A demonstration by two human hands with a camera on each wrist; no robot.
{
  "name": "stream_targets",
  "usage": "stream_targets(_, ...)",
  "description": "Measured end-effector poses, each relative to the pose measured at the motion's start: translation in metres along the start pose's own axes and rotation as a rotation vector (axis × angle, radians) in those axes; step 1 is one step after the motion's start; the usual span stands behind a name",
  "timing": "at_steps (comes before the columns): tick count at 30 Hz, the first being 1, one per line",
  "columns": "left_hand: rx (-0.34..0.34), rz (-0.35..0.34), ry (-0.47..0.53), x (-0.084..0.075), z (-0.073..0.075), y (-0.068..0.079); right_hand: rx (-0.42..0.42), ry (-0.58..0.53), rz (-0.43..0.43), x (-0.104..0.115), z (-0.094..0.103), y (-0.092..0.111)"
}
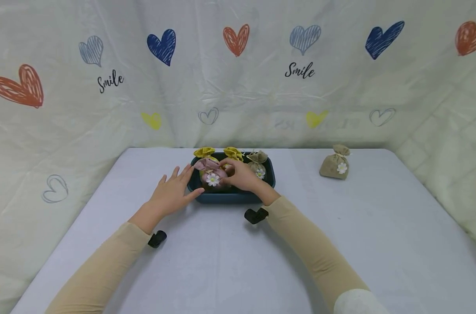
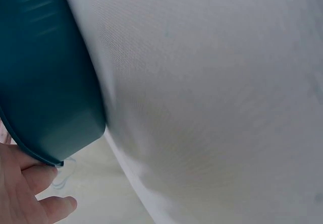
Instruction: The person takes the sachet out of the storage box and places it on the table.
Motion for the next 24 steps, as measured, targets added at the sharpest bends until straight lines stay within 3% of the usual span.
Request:
stream_targets(8,0.017,0.006,0.005,0.000,0.000,0.000,-0.019,-0.023,0.033,0.002,0.006,0.009)
stream_targets(24,0.011,0.001,0.012,0.001,0.000,0.002,-0.046,-0.061,-0.010,0.003,0.021,0.024)
Point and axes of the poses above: each hand's wrist, its own y-axis away from the middle knuckle, its own z-axis out of the back of the hand, x = y × z, the point moved 5 cm from there along -y, towards the middle knuckle, and after that the axes turned 7 degrees about x, right-handed, at the moved point
